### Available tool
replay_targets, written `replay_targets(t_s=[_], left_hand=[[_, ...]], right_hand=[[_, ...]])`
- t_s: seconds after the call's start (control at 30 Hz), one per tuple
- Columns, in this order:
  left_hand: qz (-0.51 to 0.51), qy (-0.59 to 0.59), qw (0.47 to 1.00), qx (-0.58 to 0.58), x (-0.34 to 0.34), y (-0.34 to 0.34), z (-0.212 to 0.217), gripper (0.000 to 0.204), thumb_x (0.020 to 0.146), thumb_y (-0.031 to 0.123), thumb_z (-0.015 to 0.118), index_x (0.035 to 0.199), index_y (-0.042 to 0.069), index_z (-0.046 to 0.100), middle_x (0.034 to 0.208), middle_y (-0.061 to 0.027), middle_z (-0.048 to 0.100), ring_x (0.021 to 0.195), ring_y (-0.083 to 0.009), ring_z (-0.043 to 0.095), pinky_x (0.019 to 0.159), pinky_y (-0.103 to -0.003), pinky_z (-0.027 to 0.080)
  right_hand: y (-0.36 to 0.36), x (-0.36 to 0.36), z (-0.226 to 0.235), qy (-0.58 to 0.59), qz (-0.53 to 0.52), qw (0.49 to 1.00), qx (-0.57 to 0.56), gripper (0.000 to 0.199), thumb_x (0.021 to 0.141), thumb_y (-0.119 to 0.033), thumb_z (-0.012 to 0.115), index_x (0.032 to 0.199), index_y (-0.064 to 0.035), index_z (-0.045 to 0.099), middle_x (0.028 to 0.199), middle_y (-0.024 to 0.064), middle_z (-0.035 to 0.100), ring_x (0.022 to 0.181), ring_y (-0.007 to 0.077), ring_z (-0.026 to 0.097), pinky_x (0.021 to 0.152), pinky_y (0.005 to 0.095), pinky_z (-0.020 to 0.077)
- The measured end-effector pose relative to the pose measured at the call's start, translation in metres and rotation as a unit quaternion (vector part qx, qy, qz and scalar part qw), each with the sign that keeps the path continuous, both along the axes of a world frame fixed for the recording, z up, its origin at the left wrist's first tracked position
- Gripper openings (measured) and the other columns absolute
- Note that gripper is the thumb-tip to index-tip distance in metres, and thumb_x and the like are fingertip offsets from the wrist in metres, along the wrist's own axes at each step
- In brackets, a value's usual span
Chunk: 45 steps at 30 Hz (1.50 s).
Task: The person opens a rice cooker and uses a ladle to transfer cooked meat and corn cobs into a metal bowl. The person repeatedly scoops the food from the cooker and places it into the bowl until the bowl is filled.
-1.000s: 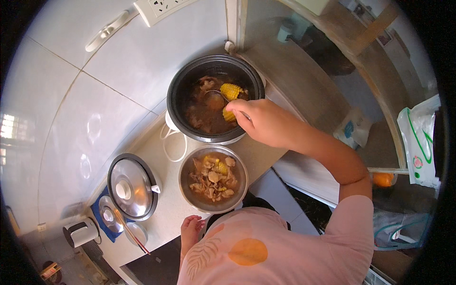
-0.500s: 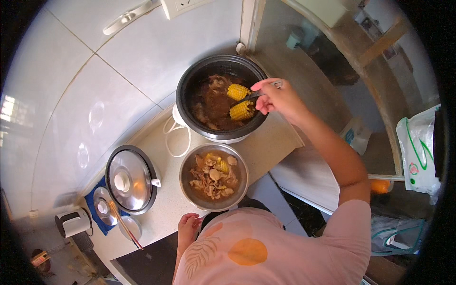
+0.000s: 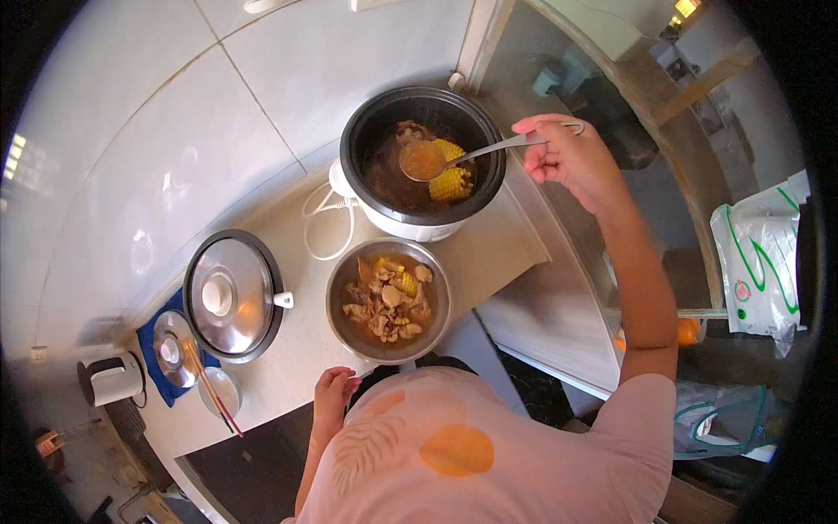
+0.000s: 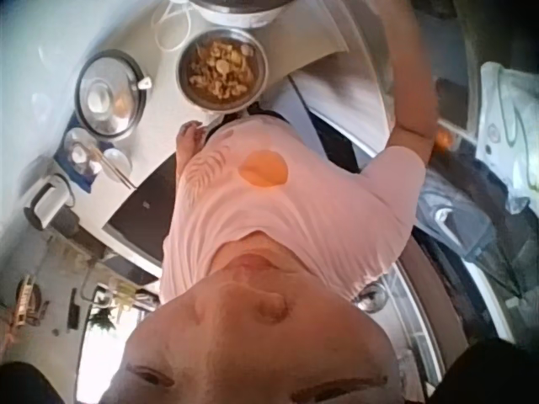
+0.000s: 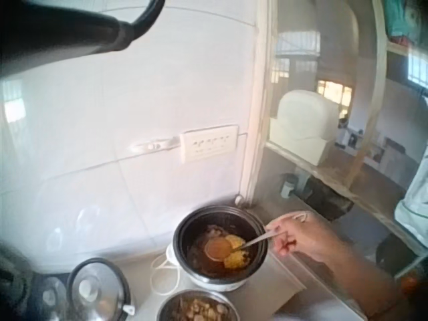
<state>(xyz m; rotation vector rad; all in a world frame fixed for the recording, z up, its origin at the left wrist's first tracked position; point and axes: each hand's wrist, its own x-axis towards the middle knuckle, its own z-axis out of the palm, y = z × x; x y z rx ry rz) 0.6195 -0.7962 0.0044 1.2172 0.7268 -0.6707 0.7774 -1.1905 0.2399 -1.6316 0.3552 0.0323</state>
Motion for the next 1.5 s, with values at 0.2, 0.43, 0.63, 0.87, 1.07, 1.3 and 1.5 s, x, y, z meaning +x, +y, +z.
replay_targets(t_s=[0.2,0.43,0.63,0.87,1.07,1.3,1.5], left_hand=[[0.007,-0.026,0.999,-0.023,-0.009,0.004,0.002,0.011,0.082,0.006,0.046,0.092,0.002,0.050,0.087,-0.0089,0.056,0.074,-0.0173,0.058,0.063,-0.025,0.048],[0.003,-0.035,0.998,-0.042,-0.019,0.006,0.007,0.012,0.082,0.010,0.047,0.092,0.003,0.051,0.086,-0.0050,0.055,0.077,-0.0138,0.056,0.071,-0.023,0.045],[0.019,-0.037,0.998,-0.042,-0.030,0.011,-0.001,0.011,0.081,0.008,0.048,0.091,0.003,0.050,0.085,-0.0058,0.055,0.077,-0.0159,0.057,0.071,-0.026,0.047],[0.021,-0.045,0.998,-0.041,-0.038,0.014,0.000,0.012,0.082,0.011,0.048,0.092,0.004,0.051,0.086,-0.0037,0.056,0.078,-0.0136,0.057,0.072,-0.024,0.045],[0.025,-0.050,0.997,-0.048,-0.040,0.014,0.001,0.012,0.082,0.011,0.047,0.091,0.004,0.051,0.086,-0.0040,0.056,0.079,-0.0134,0.056,0.072,-0.023,0.045],[0.024,-0.050,0.998,-0.043,-0.041,0.013,-0.003,0.013,0.082,0.011,0.048,0.092,0.003,0.050,0.086,-0.0046,0.055,0.079,-0.0136,0.056,0.072,-0.024,0.045],[0.015,-0.062,0.997,-0.048,-0.041,0.015,-0.010,0.013,0.082,0.011,0.048,0.092,0.003,0.050,0.086,-0.0051,0.055,0.076,-0.0135,0.056,0.071,-0.023,0.045]], right_hand=[[0.010,-0.024,0.033,-0.015,0.022,0.999,-0.022,0.027,0.083,-0.019,0.042,0.095,0.0007,0.056,0.062,0.0089,0.053,0.051,0.0122,0.049,0.049,0.0217,0.0415],[0.034,-0.060,0.061,0.000,0.063,0.998,-0.029,0.027,0.084,-0.019,0.041,0.095,0.0002,0.056,0.058,0.0073,0.052,0.048,0.0118,0.048,0.047,0.0213,0.0407],[0.061,-0.084,0.024,0.087,0.087,0.992,-0.014,0.026,0.085,-0.019,0.042,0.095,-0.0004,0.056,0.059,0.0073,0.054,0.049,0.0112,0.050,0.046,0.0206,0.0419],[0.096,-0.110,-0.054,0.113,0.208,0.969,-0.075,0.021,0.086,-0.012,0.042,0.100,-0.0007,0.052,0.066,0.0097,0.057,0.055,0.0144,0.053,0.052,0.0226,0.0429],[0.114,-0.133,-0.064,-0.239,0.420,0.758,-0.439,0.023,0.076,-0.004,0.049,0.098,0.0001,0.051,0.068,0.0141,0.052,0.062,0.0279,0.054,0.053,0.0346,0.0436],[0.113,-0.134,-0.053,-0.240,0.400,0.771,-0.433,0.023,0.078,-0.005,0.047,0.100,-0.0001,0.050,0.065,0.0126,0.050,0.058,0.0235,0.053,0.052,0.0321,0.0434],[0.086,-0.109,-0.025,0.052,0.102,0.992,0.047,0.024,0.088,-0.016,0.040,0.099,0.0010,0.052,0.063,0.0088,0.054,0.054,0.0127,0.051,0.051,0.0250,0.0433]])
